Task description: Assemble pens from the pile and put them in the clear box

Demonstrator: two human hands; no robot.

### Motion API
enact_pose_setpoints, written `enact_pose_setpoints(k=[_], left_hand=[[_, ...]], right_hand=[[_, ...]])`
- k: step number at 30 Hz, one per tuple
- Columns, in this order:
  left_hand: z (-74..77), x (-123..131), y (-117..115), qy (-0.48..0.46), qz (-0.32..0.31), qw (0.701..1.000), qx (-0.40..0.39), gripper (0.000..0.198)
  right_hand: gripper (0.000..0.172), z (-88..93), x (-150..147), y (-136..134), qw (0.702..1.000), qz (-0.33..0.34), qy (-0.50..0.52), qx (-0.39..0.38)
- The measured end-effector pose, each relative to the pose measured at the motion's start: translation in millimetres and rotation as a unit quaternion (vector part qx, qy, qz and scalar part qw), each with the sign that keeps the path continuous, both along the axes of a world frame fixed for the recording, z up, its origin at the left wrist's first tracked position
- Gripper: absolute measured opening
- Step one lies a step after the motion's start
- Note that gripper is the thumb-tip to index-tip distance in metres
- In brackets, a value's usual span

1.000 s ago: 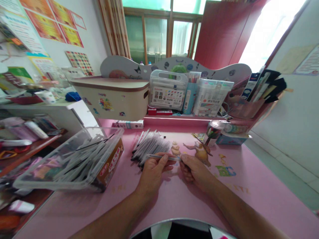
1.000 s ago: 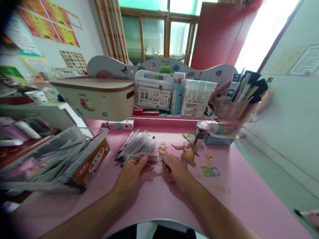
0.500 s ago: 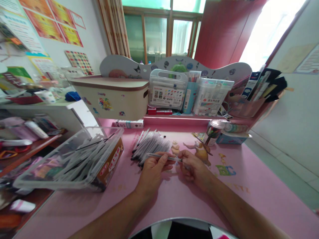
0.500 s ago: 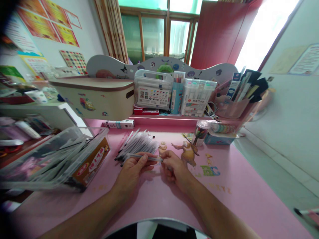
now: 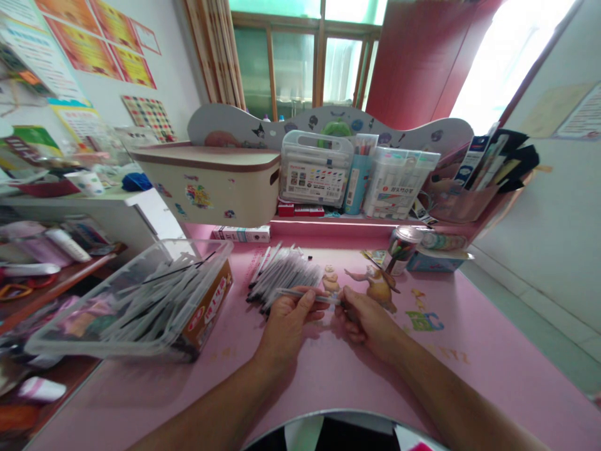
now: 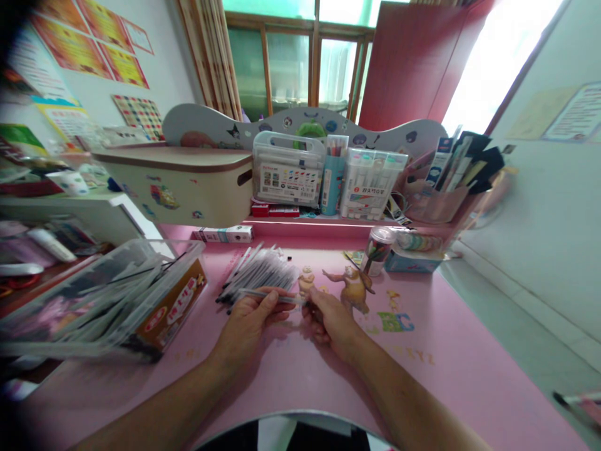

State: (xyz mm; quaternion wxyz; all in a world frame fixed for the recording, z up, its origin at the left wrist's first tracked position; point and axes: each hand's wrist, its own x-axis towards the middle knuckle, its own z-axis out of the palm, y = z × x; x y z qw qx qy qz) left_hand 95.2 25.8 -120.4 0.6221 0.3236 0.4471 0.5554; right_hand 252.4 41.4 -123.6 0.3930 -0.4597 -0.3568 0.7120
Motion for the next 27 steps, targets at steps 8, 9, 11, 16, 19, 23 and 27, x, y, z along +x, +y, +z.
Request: enact_pose_setpoints(k=[8,9,11,16,19,23,27], left_hand=[[0.9,-1.8,-0.1,0.017,-0.005,1.000,-0.008,0.033],[1.9,-1.4,-0.6,0.018,-0.004,1.000,-0.002,0.033],[4.1,-0.5,-1.6,0.020,0.001,1.000,0.003,0.031],[6.2,-2.1,0.7,0.027,0.046,0.998,0.022,0.029],[4.4,-5.0,3.6,0.030,0.077,0.996,0.044,0.030],[0.6,-6.3,2.5,0.061,0.080,0.993,0.057,0.031],[0.3,-6.7,0.4,0.088,0.062,0.991,0.074,0.030]], right_hand=[[0.039,1.9,1.9,-1.4,0.998,0.020,0.053,0.008],[0.039,2.3,1.6,-1.4,0.999,0.019,0.049,-0.005],[0.042,1.9,0.7,-1.0,0.999,0.019,0.024,-0.013],[0.037,0.1,1.4,0.4,0.999,0.004,0.030,0.015],[0.028,1.1,5.2,1.6,0.994,-0.003,0.106,-0.006],[0.026,2.6,7.8,2.1,0.987,0.018,0.156,-0.031],[0.025,-0.5,5.3,0.7,0.995,0.038,0.094,-0.026]])
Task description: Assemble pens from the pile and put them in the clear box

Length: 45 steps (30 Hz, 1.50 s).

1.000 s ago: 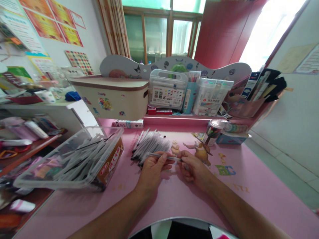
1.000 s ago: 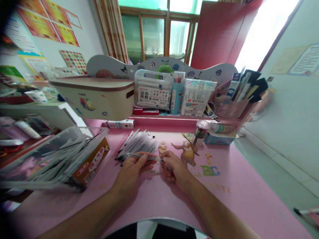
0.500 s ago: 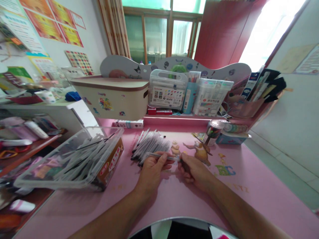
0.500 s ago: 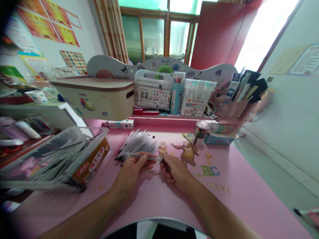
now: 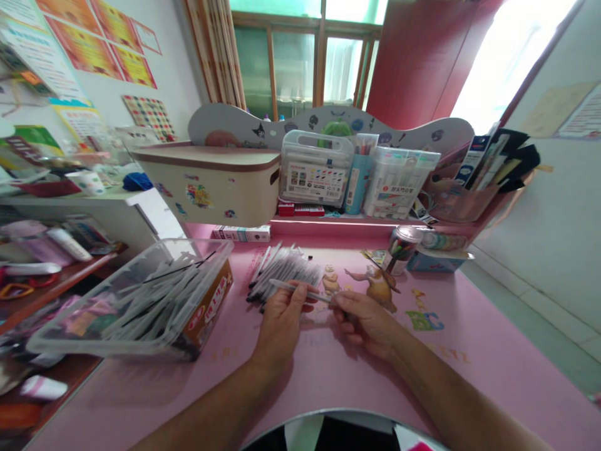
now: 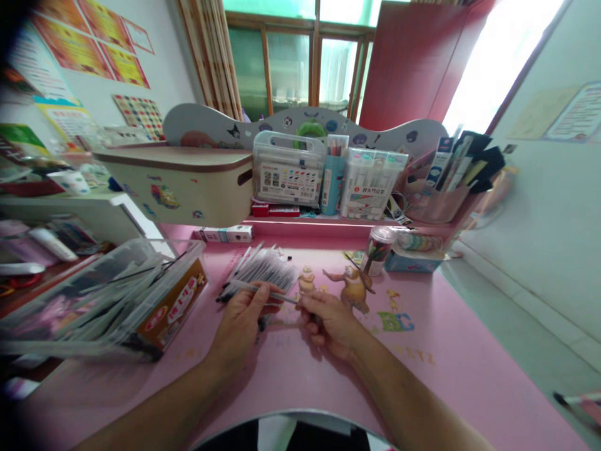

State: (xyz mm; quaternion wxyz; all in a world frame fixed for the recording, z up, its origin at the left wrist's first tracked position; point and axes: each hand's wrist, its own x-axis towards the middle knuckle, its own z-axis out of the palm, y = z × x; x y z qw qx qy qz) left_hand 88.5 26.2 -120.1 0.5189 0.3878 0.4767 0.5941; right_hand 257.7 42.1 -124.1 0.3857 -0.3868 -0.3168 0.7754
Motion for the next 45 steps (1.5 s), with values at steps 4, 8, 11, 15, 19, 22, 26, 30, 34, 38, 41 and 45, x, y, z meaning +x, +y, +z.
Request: enact_pose_setpoints(k=[4,8,11,15,19,22,26,30,34,38,41,45], left_hand=[[15.4,-7,6,-0.083,0.050,0.993,0.063,0.029],[34.6,-18,14,-0.166,0.129,0.966,0.152,0.022],[34.6,-15,11,-0.156,0.125,0.970,0.138,0.020],[16.5,5,-4,-0.070,-0.023,0.997,0.000,0.036],[1.1,19,-14,-0.063,-0.069,0.993,-0.069,0.036],[-0.2,19,-14,-0.104,-0.063,0.991,-0.056,0.040],[3.0,16,-10,-0.234,-0.119,0.953,-0.152,0.022],[1.1,18,-9,-0.309,-0.164,0.897,-0.270,0.008],[-1.2,24,-11,-0.345,-0.159,0.879,-0.286,0.012],[2.8,31,-13,-0.393,-0.148,0.869,-0.263,0.025],[7.5,33,-13,-0.395,-0.131,0.872,-0.258,0.030],[7.7,29,-12,-0.389,-0.113,0.868,-0.287,0.022]], right_hand=[[0.035,-7.0,1,2,1.000,0.006,-0.015,0.001],[0.031,-11.6,5,9,0.997,-0.072,0.015,-0.019],[0.033,-11.3,5,11,0.995,-0.095,0.021,-0.013],[0.038,-6.9,-3,3,0.997,-0.069,0.001,0.026],[0.033,-2.3,-8,-8,0.998,0.035,-0.030,0.052],[0.019,-3.0,-9,-9,0.997,0.045,-0.040,0.055],[0.022,-4.9,-11,-6,0.976,-0.127,-0.091,0.149],[0.014,2.5,-15,-11,0.899,-0.237,-0.200,0.311],[0.021,4.8,-19,-22,0.835,-0.228,-0.274,0.420],[0.033,-5.7,-21,-28,0.799,-0.106,-0.327,0.493],[0.041,-10.8,-21,-27,0.744,-0.056,-0.366,0.557],[0.039,-8.7,-16,-25,0.746,-0.050,-0.368,0.552]])
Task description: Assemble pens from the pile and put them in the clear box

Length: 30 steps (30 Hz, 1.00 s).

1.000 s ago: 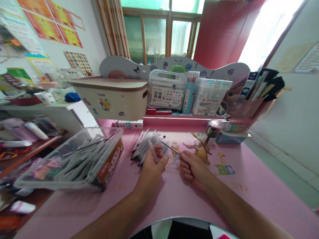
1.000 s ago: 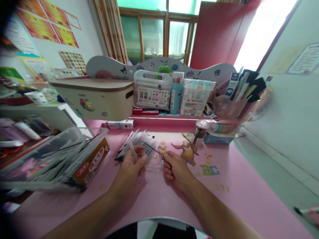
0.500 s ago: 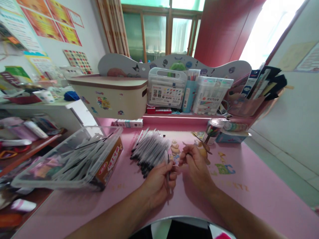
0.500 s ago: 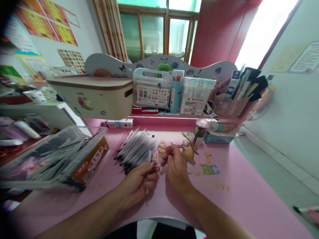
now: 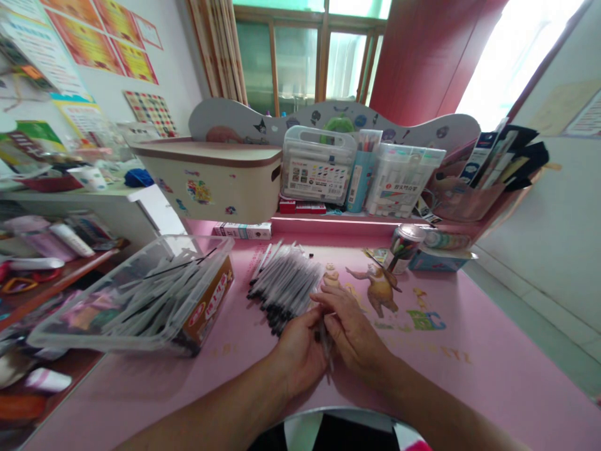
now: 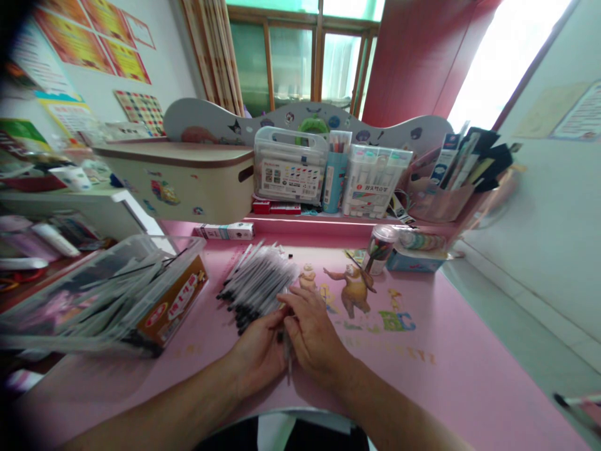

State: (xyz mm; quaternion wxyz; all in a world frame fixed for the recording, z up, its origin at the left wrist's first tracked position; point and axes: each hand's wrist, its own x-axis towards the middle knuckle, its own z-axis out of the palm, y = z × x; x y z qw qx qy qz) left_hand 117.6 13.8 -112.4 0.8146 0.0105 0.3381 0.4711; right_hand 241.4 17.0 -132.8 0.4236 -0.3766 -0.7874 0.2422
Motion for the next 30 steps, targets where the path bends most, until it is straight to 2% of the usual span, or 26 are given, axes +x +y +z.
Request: enact_pose_setpoints(k=[3,6,9,12,15,16,17,19,21,23,26,28,30], left_hand=[[-2.4,-5,-1,0.010,-0.041,0.999,-0.026,0.018],[2.5,-9,-4,0.039,-0.080,0.996,0.002,0.018],[20.4,-19,-6,0.113,-0.081,0.985,0.104,0.015],[48.5,-42,-8,0.241,-0.089,0.936,0.241,0.020],[80.2,-80,-11,0.412,-0.081,0.841,0.343,0.029],[90.2,-94,-12,0.475,-0.074,0.797,0.366,0.031],[99.5,-109,-12,0.550,-0.085,0.740,0.379,0.031],[113.8,-137,-10,0.685,-0.083,0.605,0.397,0.033],[120.4,-162,-4,0.799,-0.074,0.474,0.362,0.039],[118.6,-184,5,0.863,-0.058,0.381,0.327,0.045],[106.1,-208,19,0.904,-0.074,0.301,0.293,0.041],[97.1,-220,25,0.918,-0.095,0.258,0.286,0.040],[90.7,-228,29,0.924,-0.112,0.228,0.287,0.041]], right_hand=[[0.033,2.4,5,3,0.996,-0.054,0.057,-0.052],[0.027,2.1,7,9,0.991,-0.097,0.063,-0.062],[0.027,0.5,4,14,0.997,-0.060,0.003,-0.044],[0.032,-0.5,-3,12,0.997,-0.010,-0.074,-0.013],[0.036,-0.3,-9,5,0.991,0.007,-0.136,0.005],[0.036,0.1,-11,3,0.988,0.009,-0.154,0.002],[0.037,0.6,-11,1,0.985,0.011,-0.171,-0.003],[0.038,1.8,-11,-1,0.981,0.014,-0.193,-0.013],[0.039,3.0,-10,0,0.978,0.019,-0.206,-0.019],[0.040,3.7,-9,1,0.976,0.022,-0.214,-0.027],[0.044,3.9,-9,2,0.974,0.024,-0.221,-0.040],[0.046,4.0,-8,1,0.974,0.021,-0.222,-0.043],[0.044,5.1,-7,0,0.974,0.022,-0.221,-0.042]])
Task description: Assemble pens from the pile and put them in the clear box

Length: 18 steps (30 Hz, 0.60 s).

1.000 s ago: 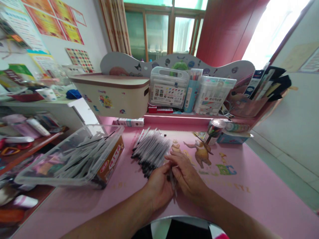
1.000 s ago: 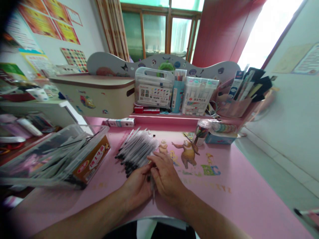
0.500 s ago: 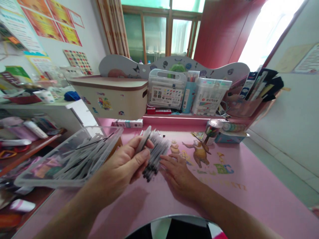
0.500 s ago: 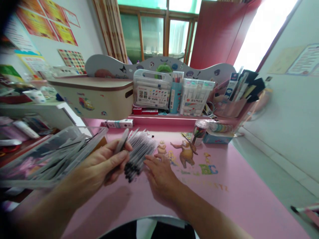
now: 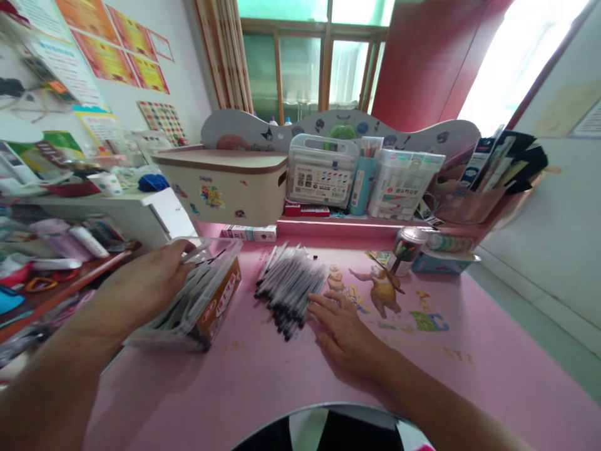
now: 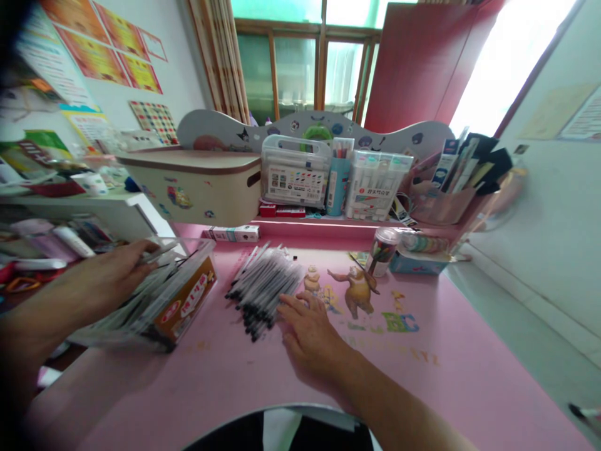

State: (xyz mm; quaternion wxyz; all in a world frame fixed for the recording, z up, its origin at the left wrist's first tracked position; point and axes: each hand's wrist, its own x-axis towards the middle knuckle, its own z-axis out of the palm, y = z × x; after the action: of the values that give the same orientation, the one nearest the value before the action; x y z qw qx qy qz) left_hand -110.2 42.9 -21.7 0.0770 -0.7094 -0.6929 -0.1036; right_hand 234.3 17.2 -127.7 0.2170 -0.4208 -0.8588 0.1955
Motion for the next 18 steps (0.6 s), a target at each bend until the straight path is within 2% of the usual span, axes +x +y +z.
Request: enact_pose_setpoints(k=[3,6,10,12,15,17,18], left_hand=[[-3.4,-3,2,0.016,0.006,1.000,0.000,0.038],[1.0,7,-2,0.014,0.009,0.999,0.027,0.036],[8.6,47,-16,-0.003,-0.030,0.992,0.121,0.039],[4.5,77,-23,-0.049,-0.093,0.985,0.135,0.038],[-15.0,123,-17,-0.080,-0.160,0.983,0.051,0.037],[-30.8,146,0,-0.067,-0.164,0.984,-0.016,0.038],[-37.7,154,12,-0.057,-0.145,0.986,-0.064,0.037]], right_hand=[[0.038,2.9,1,-1,1.000,0.004,-0.001,-0.004],[0.037,4.5,3,-1,1.000,0.002,0.000,-0.007],[0.040,1.6,4,2,1.000,0.009,0.003,-0.006],[0.039,-0.2,5,3,1.000,0.013,0.005,0.003],[0.034,-0.8,5,3,1.000,0.019,0.014,0.017],[0.031,0.0,6,3,0.999,0.023,0.020,0.023],[0.030,0.3,6,3,0.999,0.025,0.021,0.026]])
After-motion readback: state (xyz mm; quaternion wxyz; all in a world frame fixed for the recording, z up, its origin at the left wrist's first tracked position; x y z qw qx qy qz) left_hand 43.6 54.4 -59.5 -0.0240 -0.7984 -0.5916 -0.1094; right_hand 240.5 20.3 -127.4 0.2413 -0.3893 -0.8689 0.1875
